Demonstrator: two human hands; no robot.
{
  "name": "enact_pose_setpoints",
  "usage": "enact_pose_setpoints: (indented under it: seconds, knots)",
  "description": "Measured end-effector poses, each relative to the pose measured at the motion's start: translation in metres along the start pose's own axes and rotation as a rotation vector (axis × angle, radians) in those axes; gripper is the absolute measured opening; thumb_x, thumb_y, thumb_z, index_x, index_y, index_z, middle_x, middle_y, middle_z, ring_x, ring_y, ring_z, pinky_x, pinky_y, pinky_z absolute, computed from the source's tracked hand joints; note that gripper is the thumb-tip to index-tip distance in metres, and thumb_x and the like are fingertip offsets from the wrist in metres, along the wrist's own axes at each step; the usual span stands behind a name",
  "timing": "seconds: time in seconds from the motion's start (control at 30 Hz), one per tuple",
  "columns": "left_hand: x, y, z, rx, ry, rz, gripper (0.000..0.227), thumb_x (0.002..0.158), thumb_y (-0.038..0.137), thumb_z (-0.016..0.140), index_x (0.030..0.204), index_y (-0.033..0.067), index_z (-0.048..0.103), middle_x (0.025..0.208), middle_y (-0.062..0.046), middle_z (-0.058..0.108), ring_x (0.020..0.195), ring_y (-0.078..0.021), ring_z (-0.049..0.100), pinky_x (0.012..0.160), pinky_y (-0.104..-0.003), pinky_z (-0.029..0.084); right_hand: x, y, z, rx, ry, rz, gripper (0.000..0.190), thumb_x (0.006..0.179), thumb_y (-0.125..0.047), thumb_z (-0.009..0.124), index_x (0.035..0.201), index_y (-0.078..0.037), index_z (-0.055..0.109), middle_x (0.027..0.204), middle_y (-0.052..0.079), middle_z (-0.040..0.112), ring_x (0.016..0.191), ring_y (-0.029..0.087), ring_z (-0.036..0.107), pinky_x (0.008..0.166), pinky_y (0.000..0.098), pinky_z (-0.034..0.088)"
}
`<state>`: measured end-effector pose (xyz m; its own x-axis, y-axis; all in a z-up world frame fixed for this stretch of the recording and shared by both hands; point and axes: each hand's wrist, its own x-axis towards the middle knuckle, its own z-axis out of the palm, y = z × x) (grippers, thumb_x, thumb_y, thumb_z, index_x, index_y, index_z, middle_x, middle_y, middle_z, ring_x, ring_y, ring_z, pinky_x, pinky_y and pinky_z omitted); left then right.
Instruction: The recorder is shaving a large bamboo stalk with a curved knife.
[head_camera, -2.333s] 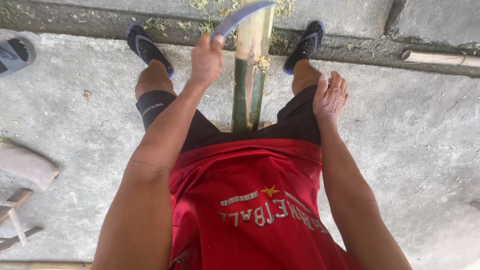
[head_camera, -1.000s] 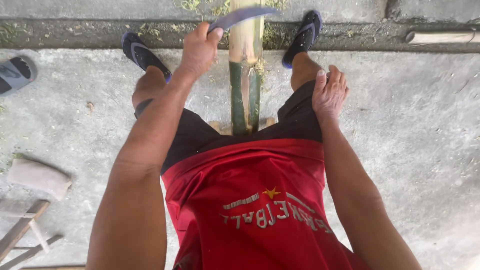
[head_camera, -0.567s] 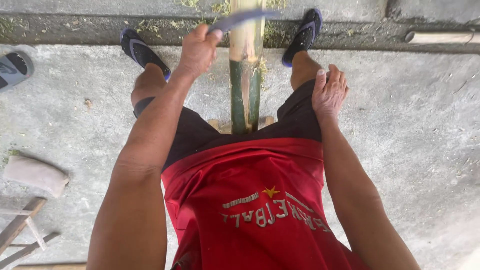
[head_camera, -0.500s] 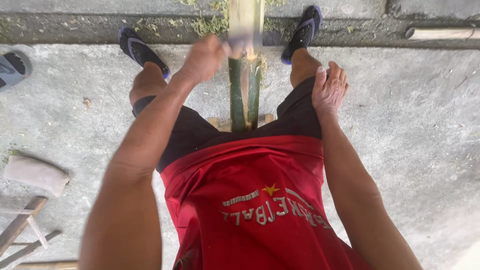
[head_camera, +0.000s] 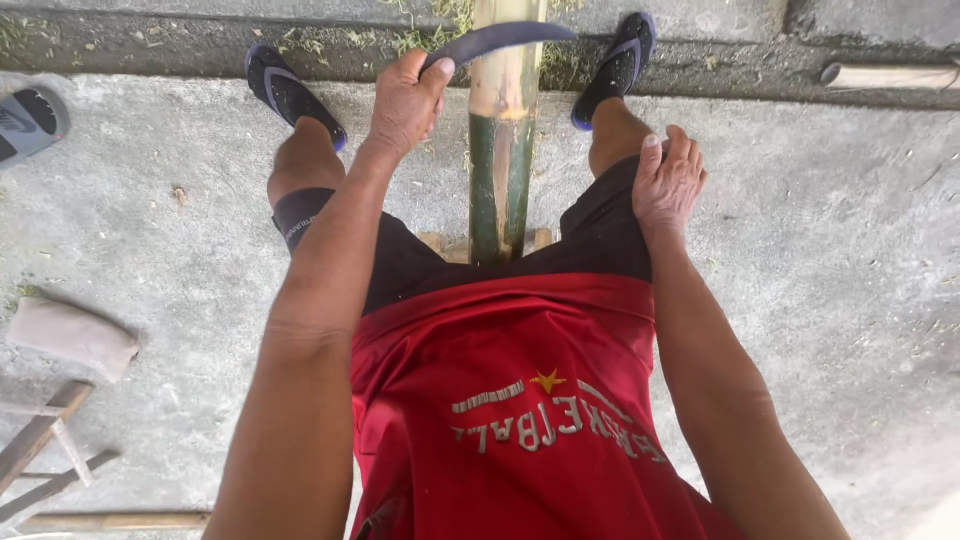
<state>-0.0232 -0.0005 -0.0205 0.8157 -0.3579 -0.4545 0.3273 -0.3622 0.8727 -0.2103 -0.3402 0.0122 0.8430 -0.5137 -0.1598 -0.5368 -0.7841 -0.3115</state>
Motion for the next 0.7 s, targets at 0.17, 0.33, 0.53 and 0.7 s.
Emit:
enact_pose_setpoints:
  seconds: [0.17, 0.33, 0.53, 0.7]
  knots:
    - [-0.006, -0.034, 0.021, -0.009, 0.050, 0.136, 0.028, 0.112, 0.035, 0.057, 0.098, 0.0116, 0.063, 0.071, 0.001, 0.065, 0.051, -0.0032, 0.057, 0.040, -0.023, 0.047, 0.004, 0.005, 0.009, 0.005, 0.055, -0.039, 0.063, 0.111, -0.058, 0.040, 0.137, -0.003, 0.058, 0.126, 0.019, 0.062, 0.123, 0.038, 0.055, 0.107, 0.0544, 0.035]
    - [-0.021, -0.001, 0.015, -0.227, 0.082, -0.123, 0.028, 0.106, 0.031, 0.056, 0.097, 0.0054, 0.059, 0.068, -0.002, 0.059, 0.043, -0.0106, 0.047, 0.032, -0.030, 0.042, 0.003, 0.005, 0.007, -0.001, 0.022, -0.010, 0.062, 0.110, -0.057, 0.040, 0.137, -0.005, 0.058, 0.126, 0.017, 0.062, 0.122, 0.038, 0.055, 0.107, 0.0538, 0.036]
    - [-0.017, -0.005, 0.019, -0.042, -0.113, -0.171, 0.029, 0.107, 0.036, 0.054, 0.098, 0.0085, 0.061, 0.068, -0.002, 0.063, 0.046, -0.0081, 0.054, 0.038, -0.026, 0.048, 0.003, 0.008, 0.006, -0.014, 0.002, -0.031, 0.063, 0.110, -0.058, 0.038, 0.139, -0.005, 0.057, 0.128, 0.018, 0.062, 0.124, 0.037, 0.055, 0.107, 0.0529, 0.036]
    - [-0.012, -0.030, 0.033, 0.070, -0.118, 0.063, 0.030, 0.111, 0.038, 0.055, 0.096, 0.0120, 0.061, 0.074, -0.001, 0.066, 0.053, -0.0044, 0.060, 0.043, -0.022, 0.056, -0.006, 0.012, 0.010, -0.018, 0.036, -0.018, 0.062, 0.111, -0.058, 0.039, 0.137, -0.005, 0.058, 0.129, 0.018, 0.062, 0.124, 0.038, 0.054, 0.106, 0.0537, 0.035]
